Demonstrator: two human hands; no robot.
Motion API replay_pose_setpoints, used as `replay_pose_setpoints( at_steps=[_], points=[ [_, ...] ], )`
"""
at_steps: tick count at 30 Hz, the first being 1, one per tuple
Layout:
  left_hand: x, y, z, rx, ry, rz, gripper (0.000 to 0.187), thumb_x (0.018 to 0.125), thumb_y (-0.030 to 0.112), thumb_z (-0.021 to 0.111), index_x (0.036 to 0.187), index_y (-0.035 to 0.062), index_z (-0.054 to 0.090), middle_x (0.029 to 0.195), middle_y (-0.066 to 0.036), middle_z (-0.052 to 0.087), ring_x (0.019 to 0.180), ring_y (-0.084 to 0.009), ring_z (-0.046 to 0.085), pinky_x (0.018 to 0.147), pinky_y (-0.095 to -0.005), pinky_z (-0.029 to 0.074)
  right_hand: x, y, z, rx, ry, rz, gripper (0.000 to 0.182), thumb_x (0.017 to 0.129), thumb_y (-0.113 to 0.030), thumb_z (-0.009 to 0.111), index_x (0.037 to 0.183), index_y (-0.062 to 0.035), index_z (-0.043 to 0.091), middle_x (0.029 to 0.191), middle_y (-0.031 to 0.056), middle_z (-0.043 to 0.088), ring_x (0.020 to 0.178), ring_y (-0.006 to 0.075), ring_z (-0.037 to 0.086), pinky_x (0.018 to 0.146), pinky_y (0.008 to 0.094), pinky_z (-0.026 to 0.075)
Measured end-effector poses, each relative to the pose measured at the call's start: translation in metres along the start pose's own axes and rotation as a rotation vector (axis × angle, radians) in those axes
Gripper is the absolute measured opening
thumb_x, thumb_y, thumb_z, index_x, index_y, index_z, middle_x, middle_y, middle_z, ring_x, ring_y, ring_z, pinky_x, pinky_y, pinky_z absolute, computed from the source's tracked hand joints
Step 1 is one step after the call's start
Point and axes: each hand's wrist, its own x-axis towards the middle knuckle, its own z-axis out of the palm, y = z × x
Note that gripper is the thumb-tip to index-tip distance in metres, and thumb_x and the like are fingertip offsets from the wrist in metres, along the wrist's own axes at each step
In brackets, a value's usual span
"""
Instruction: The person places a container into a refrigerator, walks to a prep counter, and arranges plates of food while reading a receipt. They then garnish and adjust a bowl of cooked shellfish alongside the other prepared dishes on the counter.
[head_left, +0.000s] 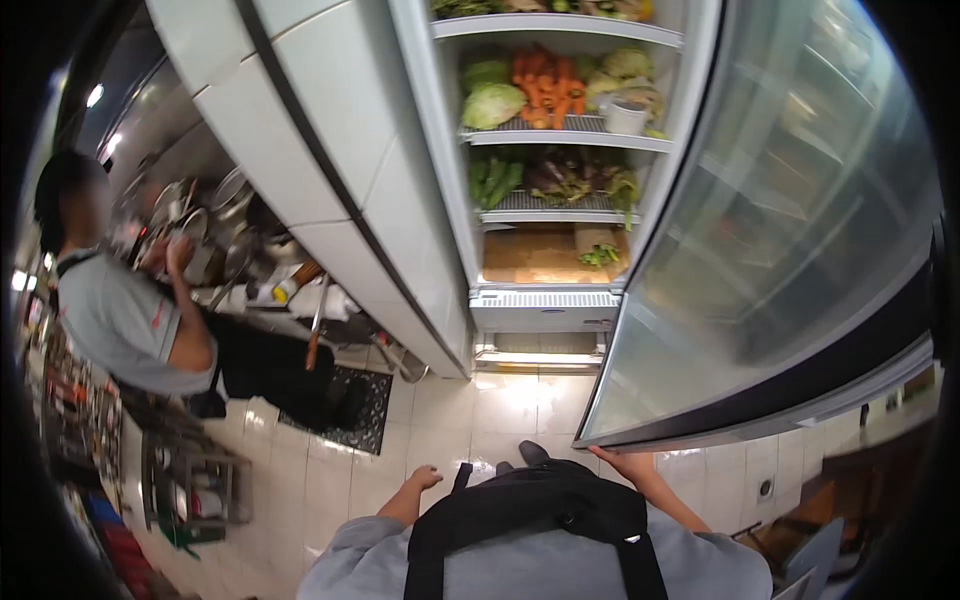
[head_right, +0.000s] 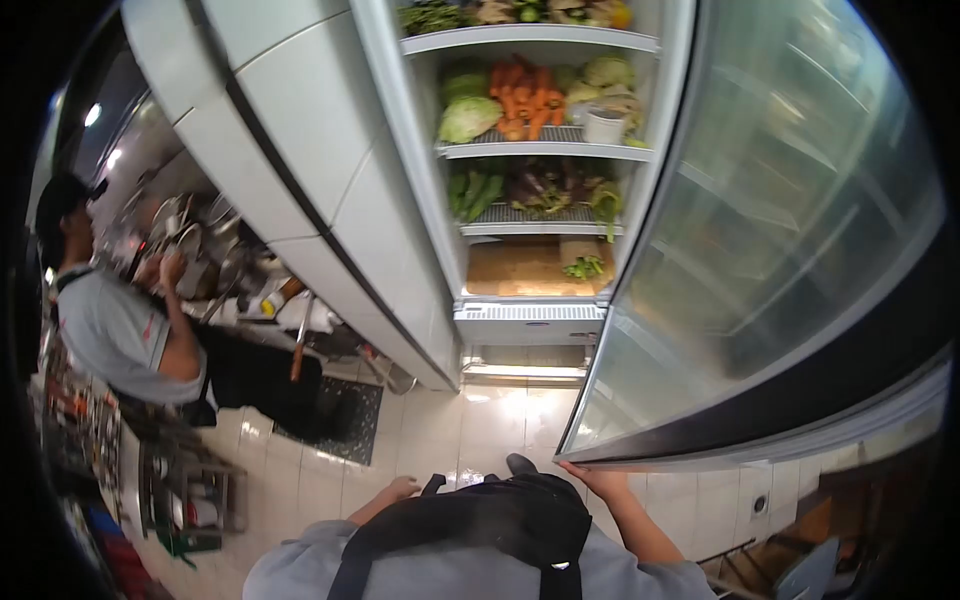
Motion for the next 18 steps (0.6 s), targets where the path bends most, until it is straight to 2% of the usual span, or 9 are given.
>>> replay_pose_setpoints(
  at_steps=[3,5,7,10,11,12,15,17,18],
  points=[
    [-0.011,0.023,0.004,-0.218,0.209,0.026,0.061,0.074,0.040,0.067,0.122,0.0051,0.057,0.117,-0.020,0.061,0.108,-0.0328,0.059,0.094,-0.0385,0.046,0.027,-0.031,-0.001,0.165,-0.037,-0.185,0.057,0.075,-0.062,0.064,0.092,-0.0080,0.070,0.091,0.0114,0.069,0.083,0.0301,0.065,0.074,0.0404,0.049],
    [-0.018,0.038,0.009,-0.500,0.214,-0.031,0.058,0.075,0.036,0.067,0.123,0.0055,0.056,0.112,-0.022,0.063,0.102,-0.0335,0.061,0.091,-0.0382,0.047,0.049,-0.035,0.018,0.102,0.032,-0.258,0.053,0.073,-0.060,0.067,0.091,-0.0105,0.070,0.088,0.0103,0.069,0.081,0.0311,0.064,0.071,0.0407,0.049],
    [-0.037,0.054,0.010,-0.517,0.316,-0.025,0.057,0.075,0.033,0.067,0.123,0.0047,0.055,0.108,-0.023,0.063,0.099,-0.0342,0.062,0.089,-0.0385,0.049,0.069,-0.050,0.025,0.170,0.005,-0.255,0.051,0.071,-0.059,0.069,0.084,-0.0094,0.070,0.083,0.0079,0.069,0.078,0.0299,0.065,0.068,0.0402,0.049],
    [-0.066,0.060,0.031,-0.567,0.533,-0.072,0.059,0.074,0.032,0.067,0.124,0.0039,0.054,0.108,-0.024,0.063,0.100,-0.0343,0.062,0.088,-0.0395,0.049,0.098,-0.078,0.029,0.155,-0.094,-0.234,0.052,0.073,-0.052,0.071,0.095,-0.0051,0.063,0.077,0.0105,0.067,0.073,0.0297,0.065,0.066,0.0396,0.049],
    [-0.078,0.059,0.041,-0.616,0.566,-0.116,0.059,0.074,0.032,0.067,0.124,0.0039,0.054,0.108,-0.024,0.063,0.100,-0.0343,0.062,0.088,-0.0395,0.049,0.112,-0.084,0.038,0.173,-0.135,-0.169,0.054,0.074,-0.048,0.072,0.099,-0.0011,0.060,0.075,0.0127,0.066,0.072,0.0299,0.065,0.066,0.0392,0.049],
    [-0.094,0.056,0.053,-0.659,0.600,-0.166,0.059,0.073,0.031,0.067,0.124,0.0039,0.054,0.108,-0.023,0.063,0.100,-0.0344,0.062,0.088,-0.0398,0.049,0.124,-0.088,0.043,0.188,-0.124,-0.265,0.055,0.077,-0.045,0.069,0.102,0.0017,0.055,0.071,0.0128,0.065,0.069,0.0294,0.066,0.063,0.0388,0.049],
    [-0.137,0.043,0.110,-0.817,0.631,-0.399,0.058,0.073,0.033,0.065,0.122,0.0044,0.056,0.110,-0.022,0.063,0.103,-0.0340,0.061,0.090,-0.0401,0.048,0.178,-0.074,0.092,0.234,-0.262,-0.298,0.050,0.080,-0.043,0.067,0.099,0.0023,0.055,0.069,0.0129,0.064,0.070,0.0286,0.066,0.061,0.0384,0.050],
    [-0.165,0.032,0.164,-0.833,0.612,-0.556,0.057,0.073,0.034,0.064,0.121,0.0046,0.057,0.112,-0.022,0.062,0.106,-0.0343,0.059,0.092,-0.0394,0.048,0.208,-0.071,0.119,0.198,-0.412,-0.468,0.044,0.081,-0.039,0.063,0.100,-0.0002,0.058,0.071,0.0147,0.065,0.071,0.0311,0.066,0.063,0.0409,0.051],
    [-0.174,0.029,0.197,-0.803,0.624,-0.612,0.057,0.073,0.034,0.064,0.121,0.0047,0.057,0.113,-0.022,0.061,0.108,-0.0345,0.058,0.093,-0.0389,0.047,0.218,-0.075,0.130,-0.014,-0.549,-0.616,0.041,0.081,-0.038,0.062,0.100,-0.0017,0.060,0.075,0.0159,0.066,0.074,0.0328,0.066,0.066,0.0416,0.051]
  ],
)
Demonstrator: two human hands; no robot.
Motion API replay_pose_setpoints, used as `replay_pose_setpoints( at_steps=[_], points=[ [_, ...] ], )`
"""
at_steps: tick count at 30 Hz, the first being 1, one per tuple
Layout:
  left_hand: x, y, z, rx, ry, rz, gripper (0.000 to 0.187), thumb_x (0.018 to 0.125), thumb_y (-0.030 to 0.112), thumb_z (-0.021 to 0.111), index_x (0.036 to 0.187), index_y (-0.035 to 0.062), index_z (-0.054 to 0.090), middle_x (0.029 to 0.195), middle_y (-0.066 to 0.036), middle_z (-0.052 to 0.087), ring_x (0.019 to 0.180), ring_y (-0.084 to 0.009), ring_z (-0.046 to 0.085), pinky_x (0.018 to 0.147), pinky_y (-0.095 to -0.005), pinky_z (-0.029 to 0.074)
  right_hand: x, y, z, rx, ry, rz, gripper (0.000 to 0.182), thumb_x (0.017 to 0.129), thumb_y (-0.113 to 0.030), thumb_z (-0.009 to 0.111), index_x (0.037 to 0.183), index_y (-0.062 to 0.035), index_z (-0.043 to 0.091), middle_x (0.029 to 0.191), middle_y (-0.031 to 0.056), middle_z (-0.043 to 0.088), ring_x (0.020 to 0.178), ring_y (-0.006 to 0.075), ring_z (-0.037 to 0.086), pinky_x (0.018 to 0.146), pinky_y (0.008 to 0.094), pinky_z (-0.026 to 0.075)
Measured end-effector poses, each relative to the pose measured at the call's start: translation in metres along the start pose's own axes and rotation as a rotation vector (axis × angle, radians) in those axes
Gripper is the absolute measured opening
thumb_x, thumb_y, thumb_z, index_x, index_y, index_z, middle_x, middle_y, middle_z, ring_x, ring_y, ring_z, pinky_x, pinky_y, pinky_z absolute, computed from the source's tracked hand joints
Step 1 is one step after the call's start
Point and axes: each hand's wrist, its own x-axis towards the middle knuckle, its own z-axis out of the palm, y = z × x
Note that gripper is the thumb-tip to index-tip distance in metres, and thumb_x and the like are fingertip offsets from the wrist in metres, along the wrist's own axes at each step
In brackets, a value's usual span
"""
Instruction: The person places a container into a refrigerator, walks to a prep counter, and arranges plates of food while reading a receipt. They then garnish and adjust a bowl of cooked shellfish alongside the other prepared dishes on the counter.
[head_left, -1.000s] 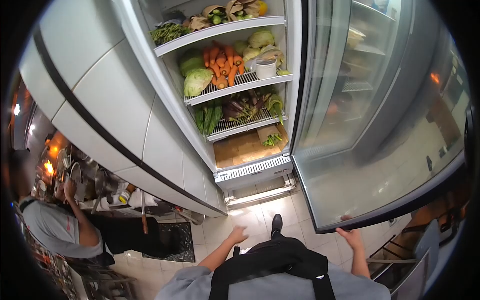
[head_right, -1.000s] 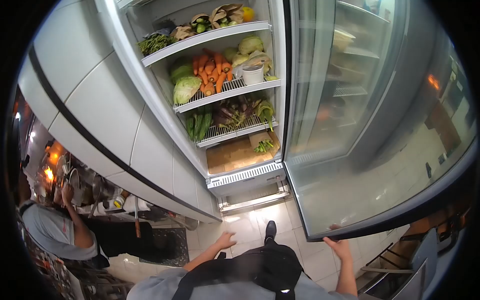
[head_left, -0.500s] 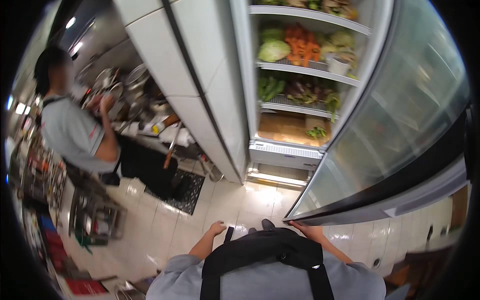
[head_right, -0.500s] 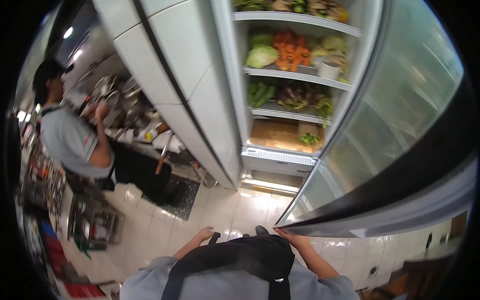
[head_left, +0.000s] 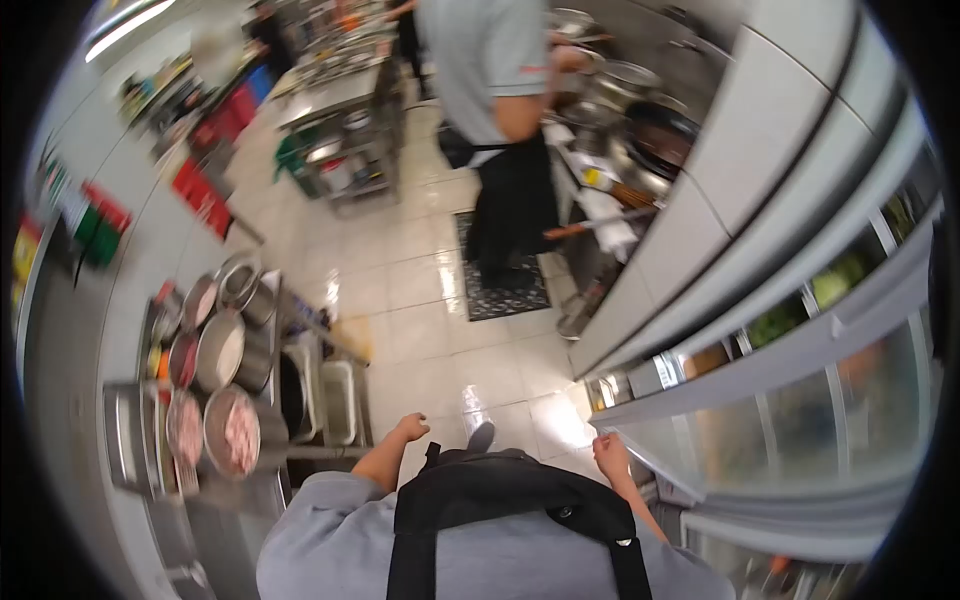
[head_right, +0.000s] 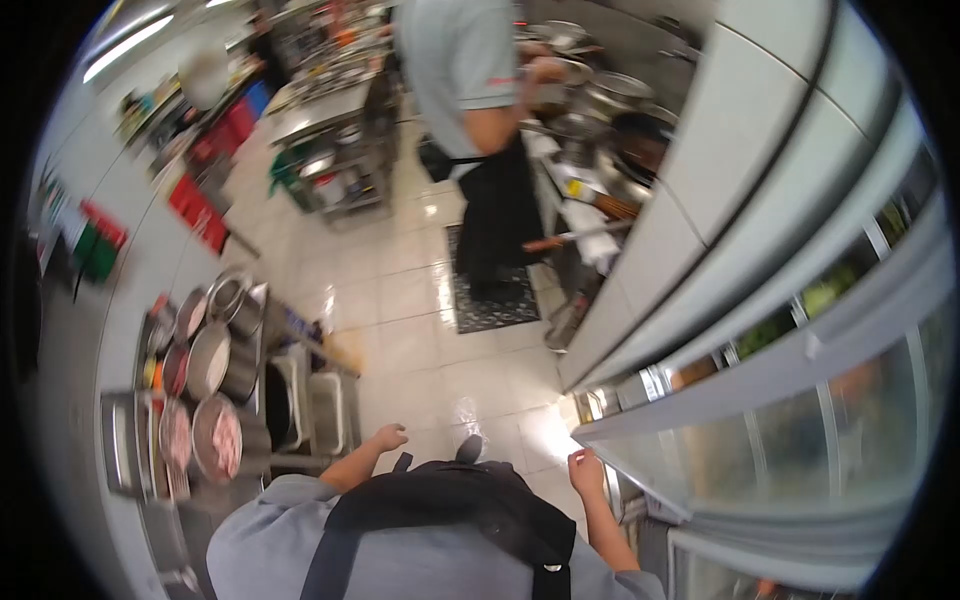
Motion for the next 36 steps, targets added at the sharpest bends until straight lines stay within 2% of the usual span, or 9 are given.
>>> replay_pose_setpoints(
  at_steps=[4,11,13,18,21,26,33,35,36],
  points=[
    [-0.074,-0.059,0.020,-0.139,-0.014,-0.397,0.052,0.072,0.024,0.064,0.120,0.0056,0.058,0.116,-0.023,0.060,0.110,-0.0353,0.056,0.095,-0.0381,0.046,0.051,-0.044,0.034,-0.512,-0.575,-0.331,0.032,0.082,-0.034,0.060,0.101,-0.0078,0.063,0.088,0.0173,0.068,0.087,0.0352,0.064,0.078,0.0439,0.050],
    [-0.126,-0.094,0.071,-0.462,0.387,-0.650,0.043,0.072,0.003,0.057,0.114,0.0106,0.061,0.110,-0.019,0.057,0.101,-0.0343,0.058,0.089,-0.0402,0.047,0.131,-0.162,0.181,-0.375,-0.930,-0.653,0.032,0.081,-0.035,0.060,0.099,-0.0080,0.065,0.088,0.0150,0.068,0.082,0.0310,0.066,0.077,0.0403,0.051],
    [-0.118,-0.091,0.060,-0.537,0.426,-0.677,0.041,0.073,0.002,0.056,0.112,0.0128,0.062,0.108,-0.017,0.058,0.097,-0.0315,0.059,0.085,-0.0391,0.049,0.154,-0.182,0.212,-0.298,-1.106,-0.357,0.030,0.081,-0.032,0.058,0.096,-0.0074,0.066,0.080,0.0124,0.068,0.071,0.0250,0.066,0.073,0.0358,0.052],
    [-0.083,-0.103,0.008,-0.698,0.582,-0.478,0.036,0.075,0.003,0.060,0.109,0.0132,0.063,0.079,-0.011,0.064,0.077,-0.0265,0.063,0.070,-0.0376,0.050,0.228,-0.239,0.250,-0.674,-1.149,-0.480,0.025,0.081,-0.025,0.057,0.088,-0.0027,0.066,0.070,0.0083,0.067,0.060,0.0181,0.064,0.063,0.0324,0.052],
    [-0.039,-0.125,-0.036,-1.065,0.333,-0.381,0.044,0.071,0.001,0.064,0.114,0.0126,0.062,0.077,-0.008,0.064,0.074,-0.0234,0.062,0.069,-0.0335,0.049,0.272,-0.264,0.268,-0.480,-1.055,-0.232,0.023,0.082,-0.022,0.057,0.087,-0.0015,0.066,0.069,0.0078,0.066,0.059,0.0167,0.063,0.056,0.0320,0.052],
    [0.042,-0.147,-0.101,-0.769,0.370,-0.249,0.057,0.061,0.005,0.066,0.117,0.0129,0.061,0.088,-0.007,0.063,0.079,-0.0229,0.061,0.073,-0.0339,0.049,0.335,-0.299,0.293,-0.293,-1.032,-0.041,0.022,0.083,-0.021,0.058,0.090,-0.0024,0.066,0.070,0.0085,0.065,0.059,0.0166,0.063,0.052,0.0306,0.051],
    [0.153,-0.163,-0.197,-0.806,0.134,-0.367,0.065,0.055,0.010,0.065,0.120,0.0115,0.059,0.088,-0.007,0.063,0.084,-0.0233,0.062,0.076,-0.0339,0.052,0.531,-0.291,0.399,-0.750,-1.188,0.024,0.021,0.080,-0.025,0.065,0.092,-0.0079,0.067,0.076,0.0083,0.068,0.063,0.0202,0.064,0.057,0.0373,0.053],
    [0.188,-0.168,-0.225,-0.845,0.129,-0.378,0.064,0.056,0.010,0.065,0.120,0.0105,0.059,0.087,-0.007,0.063,0.085,-0.0230,0.062,0.076,-0.0339,0.051,0.598,-0.332,0.440,-1.043,-1.473,-0.665,0.025,0.077,-0.028,0.066,0.091,-0.0072,0.068,0.078,0.0077,0.069,0.068,0.0214,0.065,0.061,0.0347,0.053],
    [0.205,-0.173,-0.238,-0.867,0.111,-0.387,0.064,0.056,0.010,0.065,0.120,0.0096,0.059,0.086,-0.008,0.064,0.085,-0.0226,0.062,0.076,-0.0338,0.051,0.596,-0.423,0.401,-1.117,-1.273,-1.291,0.027,0.076,-0.029,0.063,0.092,-0.0079,0.068,0.082,0.0075,0.069,0.075,0.0234,0.066,0.065,0.0345,0.053]
  ],
)
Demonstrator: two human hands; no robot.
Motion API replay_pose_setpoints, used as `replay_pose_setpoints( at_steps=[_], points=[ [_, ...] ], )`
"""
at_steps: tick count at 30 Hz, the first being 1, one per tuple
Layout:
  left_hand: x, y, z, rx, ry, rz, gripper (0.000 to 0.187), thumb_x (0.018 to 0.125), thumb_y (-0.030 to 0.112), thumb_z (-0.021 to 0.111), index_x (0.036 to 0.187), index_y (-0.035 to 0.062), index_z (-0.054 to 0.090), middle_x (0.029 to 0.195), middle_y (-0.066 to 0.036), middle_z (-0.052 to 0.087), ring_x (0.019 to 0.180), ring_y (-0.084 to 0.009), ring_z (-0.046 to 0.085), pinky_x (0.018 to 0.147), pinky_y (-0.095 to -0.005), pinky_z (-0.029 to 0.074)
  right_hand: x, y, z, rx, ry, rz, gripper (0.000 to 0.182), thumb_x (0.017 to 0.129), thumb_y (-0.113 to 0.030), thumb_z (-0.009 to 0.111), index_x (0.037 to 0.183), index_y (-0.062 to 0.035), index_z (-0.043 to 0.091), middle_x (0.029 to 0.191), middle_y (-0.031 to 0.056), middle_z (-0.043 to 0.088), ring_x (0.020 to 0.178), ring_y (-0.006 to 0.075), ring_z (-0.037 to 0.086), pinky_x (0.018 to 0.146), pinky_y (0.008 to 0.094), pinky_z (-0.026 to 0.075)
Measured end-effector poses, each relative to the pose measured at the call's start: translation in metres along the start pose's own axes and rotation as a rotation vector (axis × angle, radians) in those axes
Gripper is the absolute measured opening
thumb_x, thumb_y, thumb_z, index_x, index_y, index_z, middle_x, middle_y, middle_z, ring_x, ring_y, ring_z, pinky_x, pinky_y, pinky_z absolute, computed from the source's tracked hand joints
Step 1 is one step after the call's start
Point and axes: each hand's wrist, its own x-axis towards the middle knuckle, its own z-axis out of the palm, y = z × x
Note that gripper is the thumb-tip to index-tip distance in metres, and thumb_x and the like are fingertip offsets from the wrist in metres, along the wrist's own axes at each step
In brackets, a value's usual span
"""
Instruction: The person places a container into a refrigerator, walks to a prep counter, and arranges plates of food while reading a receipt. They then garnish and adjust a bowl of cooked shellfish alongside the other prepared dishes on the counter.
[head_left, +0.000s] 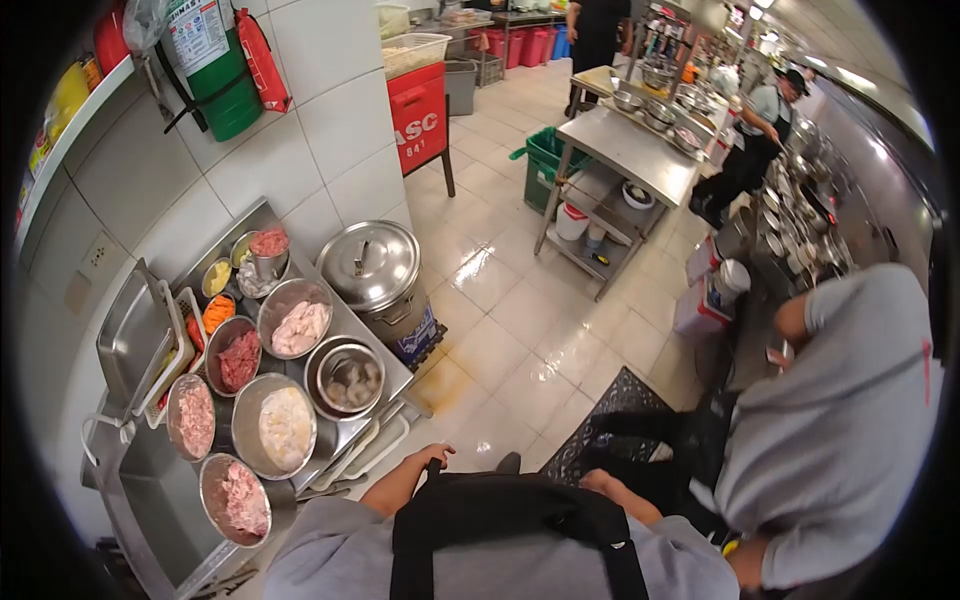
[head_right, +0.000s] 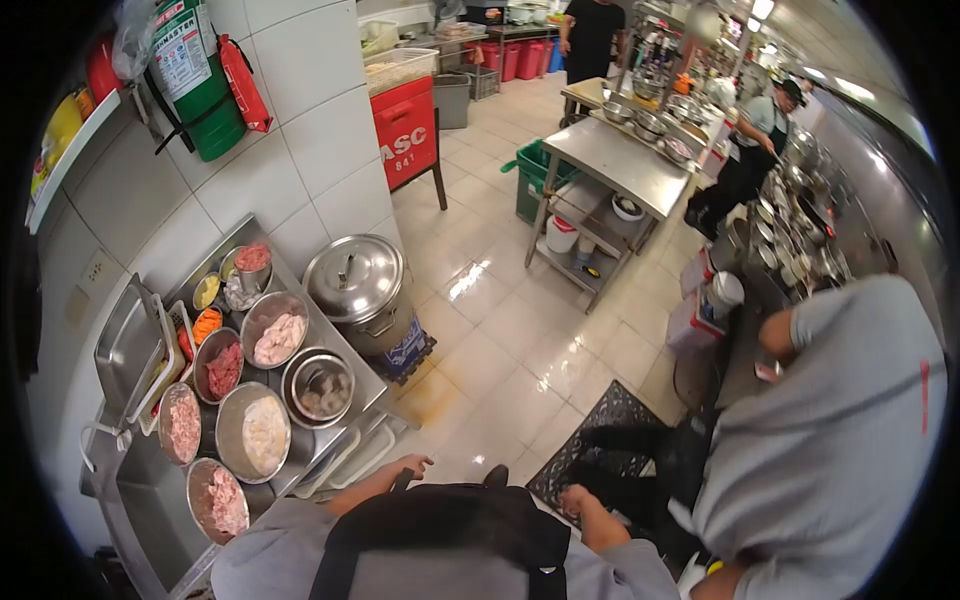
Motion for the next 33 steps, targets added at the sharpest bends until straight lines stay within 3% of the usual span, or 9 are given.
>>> replay_pose_setpoints(
  at_steps=[2,5,11,15,18,20,21,25,33],
  points=[
    [0.023,0.034,-0.018,-0.009,0.029,0.005,0.063,0.057,0.010,0.066,0.119,0.0088,0.059,0.086,-0.009,0.065,0.085,-0.0226,0.063,0.076,-0.0337,0.051,0.033,0.036,-0.072,1.030,-0.036,0.481,0.020,0.083,-0.019,0.054,0.072,-0.0048,0.062,0.064,0.0140,0.061,0.055,0.0275,0.062,0.045,0.0412,0.046],
    [0.057,0.073,-0.042,0.053,0.102,0.057,0.062,0.058,0.012,0.067,0.119,0.0084,0.059,0.092,-0.011,0.067,0.089,-0.0233,0.064,0.078,-0.0341,0.050,0.083,0.041,-0.201,0.426,0.255,0.372,0.022,0.081,-0.019,0.052,0.080,-0.0021,0.065,0.065,0.0088,0.065,0.053,0.0188,0.062,0.051,0.0326,0.051],
    [0.119,0.113,-0.105,0.070,0.111,0.015,0.065,0.058,0.013,0.073,0.122,0.0120,0.058,0.103,-0.012,0.067,0.099,-0.0276,0.062,0.087,-0.0350,0.049,0.167,0.018,-0.381,0.945,0.350,0.235,0.032,0.088,-0.027,0.057,0.107,-0.0021,0.060,0.085,0.0102,0.067,0.068,0.0167,0.064,0.057,0.0292,0.052],
    [0.156,0.131,-0.170,-0.113,0.115,-0.094,0.066,0.064,0.005,0.069,0.127,0.0071,0.052,0.090,-0.011,0.065,0.079,-0.0209,0.063,0.070,-0.0331,0.052,0.201,0.075,-0.389,0.985,0.298,0.324,0.033,0.089,-0.028,0.058,0.106,0.0002,0.059,0.083,0.0110,0.067,0.065,0.0171,0.064,0.056,0.0308,0.052],
    [0.214,0.110,-0.233,-0.154,0.068,-0.125,0.066,0.063,0.005,0.067,0.128,0.0064,0.053,0.091,-0.013,0.066,0.081,-0.0229,0.064,0.073,-0.0344,0.052,0.169,0.134,-0.363,0.933,0.144,0.515,0.032,0.086,-0.032,0.061,0.083,-0.0007,0.066,0.071,0.0104,0.066,0.058,0.0174,0.063,0.055,0.0318,0.053],
    [0.234,0.128,-0.284,-0.255,0.087,-0.195,0.064,0.064,0.008,0.065,0.127,0.0073,0.054,0.093,-0.015,0.068,0.088,-0.0259,0.065,0.077,-0.0364,0.052,0.136,0.169,-0.340,-0.345,0.192,0.046,0.028,0.081,-0.027,0.056,0.069,-0.0051,0.067,0.069,0.0089,0.067,0.059,0.0232,0.065,0.051,0.0392,0.051],
    [0.252,0.131,-0.305,-0.239,0.082,-0.194,0.064,0.064,0.008,0.065,0.127,0.0073,0.054,0.093,-0.015,0.068,0.088,-0.0259,0.065,0.077,-0.0364,0.052,0.136,0.200,-0.312,-0.376,-0.047,0.133,0.030,0.083,-0.027,0.056,0.065,-0.0053,0.066,0.069,0.0085,0.066,0.063,0.0231,0.066,0.050,0.0373,0.051],
    [0.293,0.155,-0.395,-0.120,0.234,-0.119,0.056,0.066,0.011,0.057,0.122,0.0080,0.058,0.095,-0.017,0.067,0.091,-0.0283,0.063,0.080,-0.0357,0.049,0.109,0.200,-0.364,0.673,-0.196,0.798,0.027,0.085,-0.026,0.057,0.068,-0.0054,0.065,0.068,0.0084,0.065,0.060,0.0211,0.064,0.049,0.0363,0.050],
    [0.346,0.200,-0.536,-0.424,0.403,-0.160,0.050,0.072,0.009,0.056,0.122,0.0078,0.058,0.074,-0.009,0.065,0.065,-0.0170,0.059,0.060,-0.0306,0.047,0.300,0.253,-0.587,0.726,-0.243,0.635,0.023,0.088,-0.024,0.059,0.075,-0.0056,0.063,0.067,0.0081,0.063,0.055,0.0169,0.059,0.048,0.0344,0.049]
  ],
)
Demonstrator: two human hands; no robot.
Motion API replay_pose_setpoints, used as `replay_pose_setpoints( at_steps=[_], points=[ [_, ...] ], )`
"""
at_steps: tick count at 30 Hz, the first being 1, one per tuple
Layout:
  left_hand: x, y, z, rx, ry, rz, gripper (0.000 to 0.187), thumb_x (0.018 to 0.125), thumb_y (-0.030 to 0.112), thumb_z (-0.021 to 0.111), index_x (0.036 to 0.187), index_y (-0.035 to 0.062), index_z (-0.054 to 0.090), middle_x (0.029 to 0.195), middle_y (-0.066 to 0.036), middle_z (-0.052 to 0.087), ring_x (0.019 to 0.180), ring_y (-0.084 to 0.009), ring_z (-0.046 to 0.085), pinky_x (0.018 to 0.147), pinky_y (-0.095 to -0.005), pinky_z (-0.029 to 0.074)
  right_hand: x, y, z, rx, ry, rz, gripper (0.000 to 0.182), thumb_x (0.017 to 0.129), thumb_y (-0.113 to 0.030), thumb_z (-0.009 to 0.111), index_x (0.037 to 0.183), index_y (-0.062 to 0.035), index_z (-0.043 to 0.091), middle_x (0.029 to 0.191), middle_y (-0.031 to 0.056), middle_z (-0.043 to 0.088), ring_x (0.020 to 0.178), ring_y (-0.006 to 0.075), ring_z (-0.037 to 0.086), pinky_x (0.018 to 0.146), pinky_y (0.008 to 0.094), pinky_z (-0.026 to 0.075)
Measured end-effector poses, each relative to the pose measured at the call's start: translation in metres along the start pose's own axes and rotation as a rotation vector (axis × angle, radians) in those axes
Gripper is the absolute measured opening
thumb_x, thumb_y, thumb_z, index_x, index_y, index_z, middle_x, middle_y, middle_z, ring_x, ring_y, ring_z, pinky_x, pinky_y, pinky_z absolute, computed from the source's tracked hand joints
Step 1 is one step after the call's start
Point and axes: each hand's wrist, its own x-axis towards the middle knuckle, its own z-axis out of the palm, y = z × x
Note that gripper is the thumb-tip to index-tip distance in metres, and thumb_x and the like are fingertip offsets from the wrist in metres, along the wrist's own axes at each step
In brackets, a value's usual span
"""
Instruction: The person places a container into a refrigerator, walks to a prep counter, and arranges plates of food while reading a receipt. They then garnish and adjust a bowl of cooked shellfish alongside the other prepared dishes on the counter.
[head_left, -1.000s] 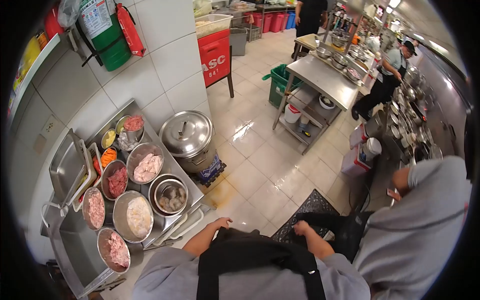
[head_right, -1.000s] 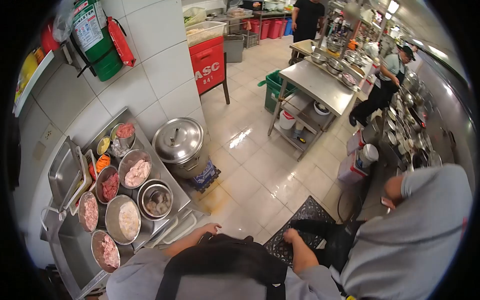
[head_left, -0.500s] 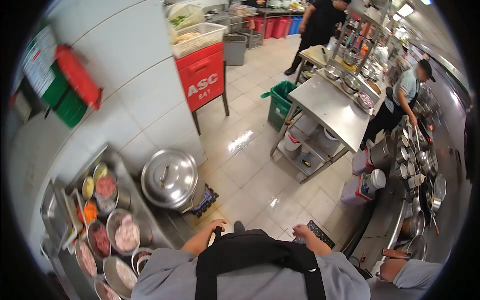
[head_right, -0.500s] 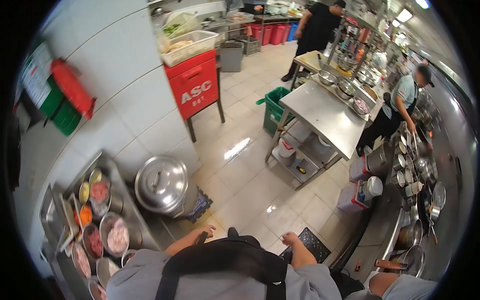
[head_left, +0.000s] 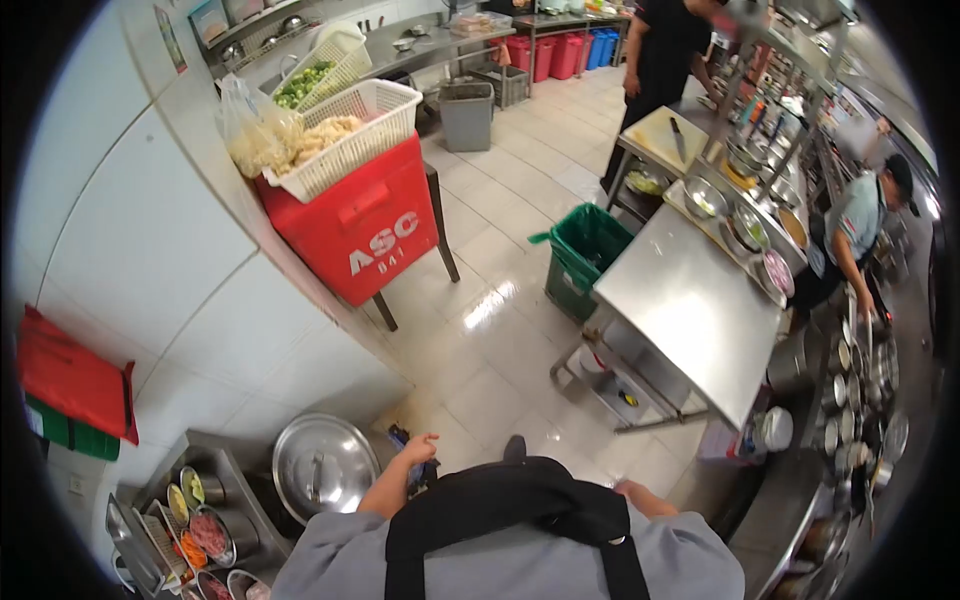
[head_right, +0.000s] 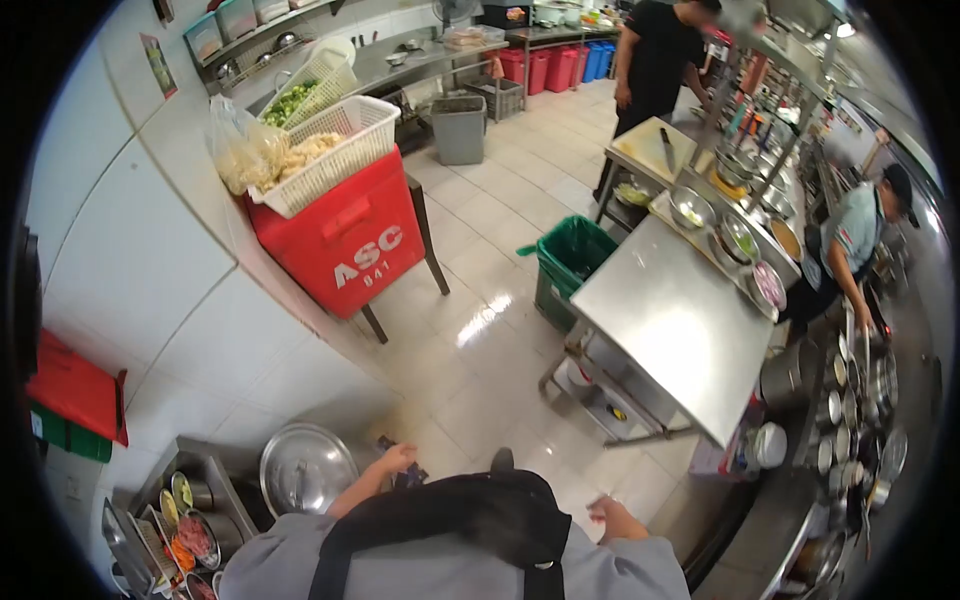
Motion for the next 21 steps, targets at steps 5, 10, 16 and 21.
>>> replay_pose_setpoints(
  at_steps=[5,10,16,21],
  points=[
    [0.041,0.031,-0.041,-0.177,0.010,-0.040,0.046,0.077,0.007,0.057,0.124,0.0053,0.056,0.062,-0.004,0.056,0.055,-0.0135,0.051,0.053,-0.0296,0.042,0.125,-0.287,-0.150,-0.272,0.592,-0.865,0.035,0.083,-0.038,0.054,0.083,-0.0053,0.065,0.074,0.0144,0.066,0.071,0.0306,0.063,0.067,0.0429,0.048],
    [0.101,0.101,-0.095,-0.414,0.026,-0.118,0.045,0.080,0.002,0.057,0.125,0.0033,0.055,0.069,-0.004,0.055,0.055,-0.0114,0.047,0.051,-0.0278,0.040,0.042,-0.547,-0.230,-0.009,0.452,-1.065,0.026,0.088,-0.025,0.054,0.102,-0.0044,0.064,0.082,0.0082,0.068,0.074,0.0203,0.064,0.069,0.0333,0.050],
    [0.280,0.208,-0.182,-0.260,-0.055,0.032,0.048,0.076,0.011,0.062,0.123,0.0051,0.056,0.082,-0.006,0.061,0.065,-0.0123,0.056,0.058,-0.0281,0.047,0.108,-0.589,-0.267,-0.277,0.293,-1.027,0.032,0.088,-0.032,0.055,0.107,-0.0071,0.063,0.094,0.0100,0.068,0.083,0.0225,0.064,0.076,0.0347,0.050],
    [0.424,0.389,-0.233,-0.144,-0.077,0.279,0.041,0.080,0.010,0.061,0.120,0.0038,0.056,0.073,-0.006,0.060,0.056,-0.0127,0.055,0.049,-0.0281,0.046,0.097,-0.537,-0.294,-0.207,-0.175,-0.386,0.078,0.084,-0.067,0.047,0.138,-0.0109,0.043,0.133,0.0162,0.050,0.121,0.0288,0.049,0.098,0.0429,0.041]
  ],
)
